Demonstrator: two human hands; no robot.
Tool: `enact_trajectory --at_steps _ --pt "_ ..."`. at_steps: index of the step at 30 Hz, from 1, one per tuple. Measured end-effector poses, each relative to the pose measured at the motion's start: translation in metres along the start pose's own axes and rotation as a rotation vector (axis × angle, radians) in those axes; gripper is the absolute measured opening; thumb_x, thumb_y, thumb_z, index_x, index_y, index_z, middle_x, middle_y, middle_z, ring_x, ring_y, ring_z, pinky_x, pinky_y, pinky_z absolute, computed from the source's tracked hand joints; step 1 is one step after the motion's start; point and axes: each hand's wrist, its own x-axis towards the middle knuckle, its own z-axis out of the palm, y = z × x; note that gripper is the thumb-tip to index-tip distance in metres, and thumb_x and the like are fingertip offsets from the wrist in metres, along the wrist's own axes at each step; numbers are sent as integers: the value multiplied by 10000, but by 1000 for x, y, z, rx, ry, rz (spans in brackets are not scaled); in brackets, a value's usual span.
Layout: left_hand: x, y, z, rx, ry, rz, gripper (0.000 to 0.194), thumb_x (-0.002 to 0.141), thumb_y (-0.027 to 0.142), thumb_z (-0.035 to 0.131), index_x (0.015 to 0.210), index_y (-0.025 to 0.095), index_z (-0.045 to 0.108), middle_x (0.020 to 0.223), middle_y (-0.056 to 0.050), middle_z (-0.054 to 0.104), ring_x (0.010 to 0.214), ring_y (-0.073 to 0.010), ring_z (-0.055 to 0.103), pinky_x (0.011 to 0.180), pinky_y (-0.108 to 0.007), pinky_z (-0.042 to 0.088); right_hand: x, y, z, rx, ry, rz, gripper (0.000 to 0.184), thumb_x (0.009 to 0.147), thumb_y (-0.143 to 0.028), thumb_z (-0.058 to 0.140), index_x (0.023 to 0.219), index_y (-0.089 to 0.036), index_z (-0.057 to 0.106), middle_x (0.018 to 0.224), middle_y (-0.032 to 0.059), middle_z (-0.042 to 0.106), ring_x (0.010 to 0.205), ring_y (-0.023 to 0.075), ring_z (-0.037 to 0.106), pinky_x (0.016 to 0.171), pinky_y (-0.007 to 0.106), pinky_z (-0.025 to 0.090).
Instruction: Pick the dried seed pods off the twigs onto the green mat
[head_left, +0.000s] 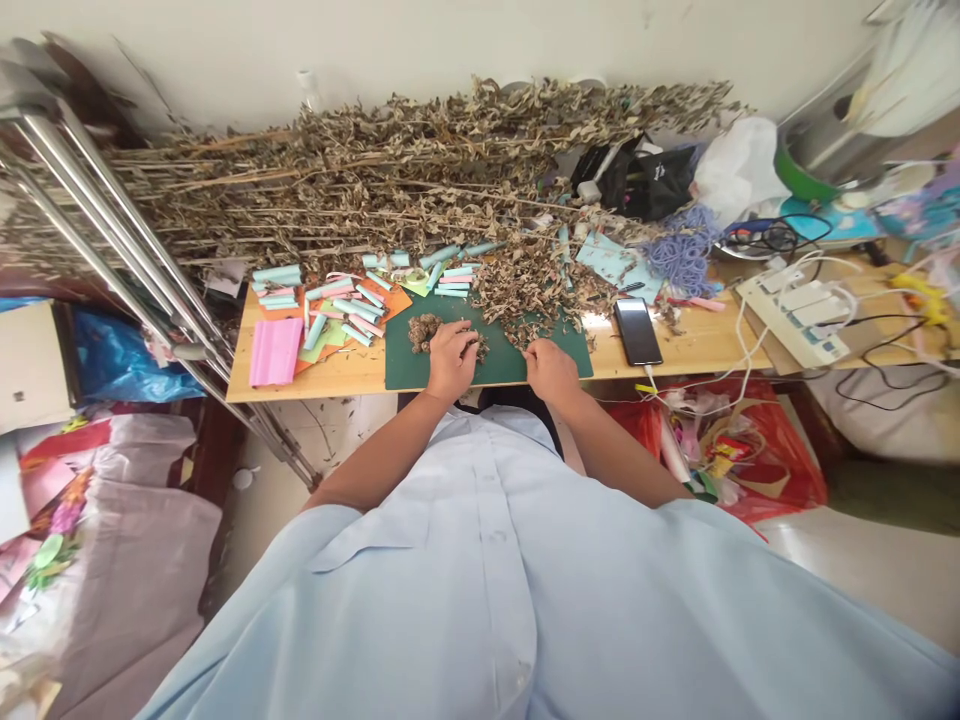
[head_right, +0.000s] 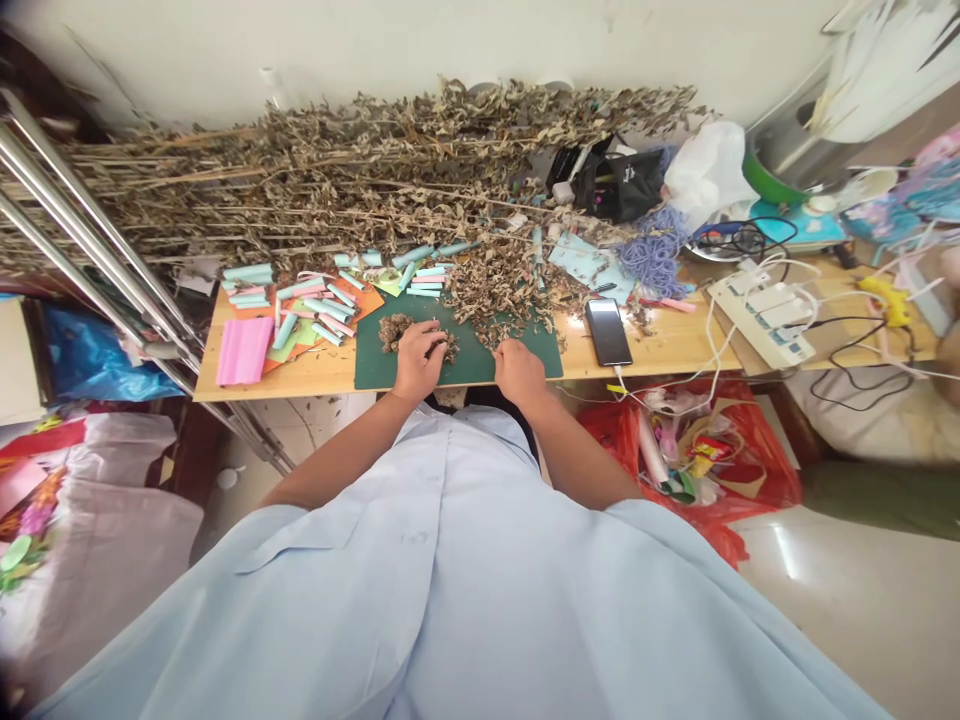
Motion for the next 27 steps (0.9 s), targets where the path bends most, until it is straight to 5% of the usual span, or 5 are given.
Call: enact_trajectory --at_steps 10,19,27 --pt "-1 1 -4 -33 -39 19 213 961 316 552 1058 206 706 1168 -103 689 1150 -234 605 1065 -464 445 -5 -10 -6 123 56 -75 181 980 -335 442 937 -219 575 939 106 651 872 255 596 777 352 442" --pt "-4 3 -6 -34 -172 95 321 958 379 586 1234 230 653 1095 -81 720 1147 -240 607 1067 -447 413 7 -41 -9 78 -77 -292 162 989 -280 423 973 -210 568 951 101 625 847 247 580 720 336 400" --pt "-1 2 -8 -98 -147 46 182 968 305 548 988 233 714 989 -69 734 1034 -223 639 997 -438 464 14 -53 -9 195 -94 -321 166 979 -302 452 965 -212 590 962 101 652 875 245 602 779 350 443"
